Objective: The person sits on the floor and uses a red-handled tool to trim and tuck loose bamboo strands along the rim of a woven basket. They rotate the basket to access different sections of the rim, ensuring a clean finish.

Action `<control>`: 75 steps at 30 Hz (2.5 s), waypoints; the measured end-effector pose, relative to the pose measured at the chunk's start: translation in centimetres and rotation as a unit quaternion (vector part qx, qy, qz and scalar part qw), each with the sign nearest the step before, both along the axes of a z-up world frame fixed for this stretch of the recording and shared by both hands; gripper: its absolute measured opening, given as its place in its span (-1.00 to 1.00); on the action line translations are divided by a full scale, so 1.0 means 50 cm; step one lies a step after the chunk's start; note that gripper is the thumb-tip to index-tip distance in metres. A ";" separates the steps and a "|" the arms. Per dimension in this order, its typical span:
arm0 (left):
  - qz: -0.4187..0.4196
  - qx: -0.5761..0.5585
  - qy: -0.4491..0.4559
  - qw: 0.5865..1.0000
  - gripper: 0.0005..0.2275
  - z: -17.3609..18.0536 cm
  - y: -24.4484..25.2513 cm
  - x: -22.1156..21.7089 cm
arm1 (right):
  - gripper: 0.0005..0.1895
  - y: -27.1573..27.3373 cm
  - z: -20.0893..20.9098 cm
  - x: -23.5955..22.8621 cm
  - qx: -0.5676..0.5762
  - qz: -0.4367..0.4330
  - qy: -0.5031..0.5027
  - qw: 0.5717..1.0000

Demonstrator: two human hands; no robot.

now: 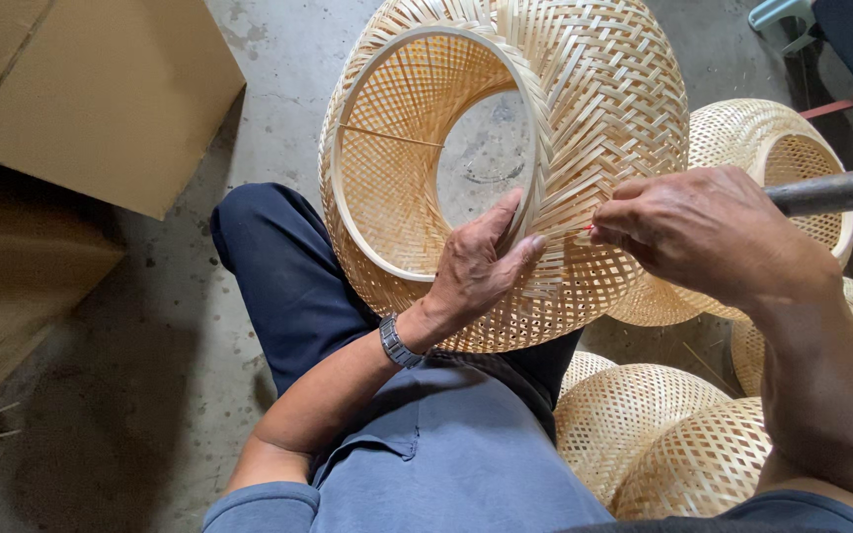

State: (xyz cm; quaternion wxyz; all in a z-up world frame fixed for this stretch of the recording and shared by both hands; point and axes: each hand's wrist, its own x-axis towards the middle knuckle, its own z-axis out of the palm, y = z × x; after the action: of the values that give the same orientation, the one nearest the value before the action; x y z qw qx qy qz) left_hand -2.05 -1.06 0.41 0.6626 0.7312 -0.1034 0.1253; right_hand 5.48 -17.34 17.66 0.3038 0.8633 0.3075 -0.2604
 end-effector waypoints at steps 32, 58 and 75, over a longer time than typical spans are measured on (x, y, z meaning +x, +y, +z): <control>-0.012 0.014 0.000 1.000 -0.54 0.018 -0.008 -0.015 | -0.59 0.046 0.030 0.020 -0.048 -0.023 0.037 0.998; 0.014 -0.045 0.023 0.999 -0.66 0.018 0.001 -0.004 | -0.65 -0.019 -0.049 -0.034 0.152 0.028 -0.051 0.987; 0.057 0.005 -0.006 0.998 -0.81 0.016 0.002 -0.011 | -0.29 -0.069 -0.132 -0.069 0.450 -0.042 -0.271 0.850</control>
State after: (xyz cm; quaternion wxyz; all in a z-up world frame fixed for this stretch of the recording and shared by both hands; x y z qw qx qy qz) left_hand -2.59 -0.97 1.20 0.6497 0.7386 -0.0667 0.1668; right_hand 2.04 -20.77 11.05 -0.0583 0.9539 0.2600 0.1384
